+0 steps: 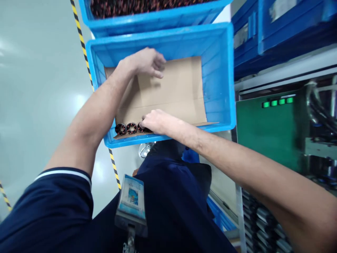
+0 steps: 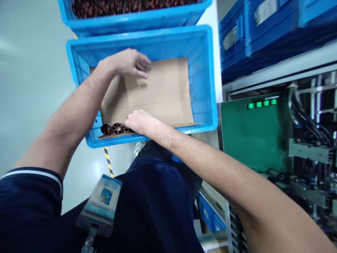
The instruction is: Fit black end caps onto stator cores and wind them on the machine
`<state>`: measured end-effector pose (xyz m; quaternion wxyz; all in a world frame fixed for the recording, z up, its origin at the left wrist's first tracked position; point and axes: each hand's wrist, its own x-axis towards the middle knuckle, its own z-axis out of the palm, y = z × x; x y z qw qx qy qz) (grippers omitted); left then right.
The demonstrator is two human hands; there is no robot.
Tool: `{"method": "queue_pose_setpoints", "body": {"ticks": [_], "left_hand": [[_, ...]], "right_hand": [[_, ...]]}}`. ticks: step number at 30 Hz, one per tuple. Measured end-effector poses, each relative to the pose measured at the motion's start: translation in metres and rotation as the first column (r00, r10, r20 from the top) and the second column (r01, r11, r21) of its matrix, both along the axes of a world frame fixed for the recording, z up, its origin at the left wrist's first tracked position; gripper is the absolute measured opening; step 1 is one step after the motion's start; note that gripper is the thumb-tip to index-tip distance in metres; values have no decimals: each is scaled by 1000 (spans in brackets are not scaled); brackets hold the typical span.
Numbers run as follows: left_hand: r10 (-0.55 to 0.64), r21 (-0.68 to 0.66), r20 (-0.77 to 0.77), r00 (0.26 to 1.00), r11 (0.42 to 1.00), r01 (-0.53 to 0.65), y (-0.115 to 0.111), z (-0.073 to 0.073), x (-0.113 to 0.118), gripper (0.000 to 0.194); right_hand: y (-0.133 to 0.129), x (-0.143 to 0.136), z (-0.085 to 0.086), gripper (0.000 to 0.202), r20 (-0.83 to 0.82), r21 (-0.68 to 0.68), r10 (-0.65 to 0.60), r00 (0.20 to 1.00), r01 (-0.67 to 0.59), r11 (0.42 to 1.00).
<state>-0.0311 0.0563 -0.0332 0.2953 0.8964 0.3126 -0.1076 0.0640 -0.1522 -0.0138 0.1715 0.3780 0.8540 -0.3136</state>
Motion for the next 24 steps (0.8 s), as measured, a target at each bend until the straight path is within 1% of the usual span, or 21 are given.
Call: {"method": "queue_pose_setpoints", "body": {"ticks": [2,4,5,6,7,8,9,10,11,12,13,14,15,17,19,20,21,23,24], "left_hand": [[32,25,-37,999,999,-31,-16,4,-8,56],[68,59,-46,997,996,-65,-44,4,-24,47],[72,35,-32,997,997,-71,-63,3,-34,44],[62,-5,-9,998,998,-62,-84,2,-46,44],[36,-39,7,999,999,-36,-105,0,-57,48],[21,-67,32,999,998,-19,-125,-2,-66,54],[12,-96,59,998,995,-6,-143,-4,-74,60],[2,-121,85,996,993,9,-157,-5,-78,65],[-5,-141,111,994,990,21,-168,-6,-79,69],[-13,-160,130,991,987,34,-174,-5,-77,72],[-21,-174,140,990,984,45,-178,-4,-73,72],[-28,-182,142,990,982,53,-178,-1,-68,72],[-37,-185,135,990,981,62,-178,3,-62,72],[-43,-164,112,993,985,61,-174,10,-54,73],[-68,-131,101,993,988,81,-169,11,-53,74],[-66,-113,87,994,991,76,-166,9,-55,71],[-27,-112,66,997,993,34,-163,5,-58,66],[38,-90,100,994,996,-29,-156,-1,-60,62],[34,-51,116,993,998,-29,-154,-1,-58,65]], "right_hand": [[0,13,0,37,-60,16,-85,995,87,996],[-11,36,4,49,-137,52,-191,972,200,979],[-23,49,7,54,-220,71,-264,939,286,956],[-38,63,10,56,-338,80,-349,874,396,915],[-58,76,12,54,-472,68,-433,768,521,851],[-79,86,14,47,-610,22,-503,612,648,761],[-102,94,14,38,-706,-36,-552,444,755,655],[-126,99,14,29,-757,-100,-584,295,830,549],[-149,101,13,25,-779,-162,-602,177,870,465],[-170,100,12,25,-782,-215,-616,95,886,410],[-190,98,11,27,-776,-255,-628,50,887,385],[-208,94,10,28,-769,-280,-639,35,879,385],[-224,91,9,29,-758,-290,-650,47,869,400],[-252,87,7,29,-735,-280,-669,110,850,447],[-278,89,3,28,-701,-270,-694,163,840,471],[-292,92,1,28,-682,-265,-710,177,844,466],[-306,95,-1,28,-663,-259,-727,179,856,448],[-336,100,-5,30,-633,-246,-759,152,890,384],[-352,103,-6,30,-623,-240,-771,128,907,345]]}}
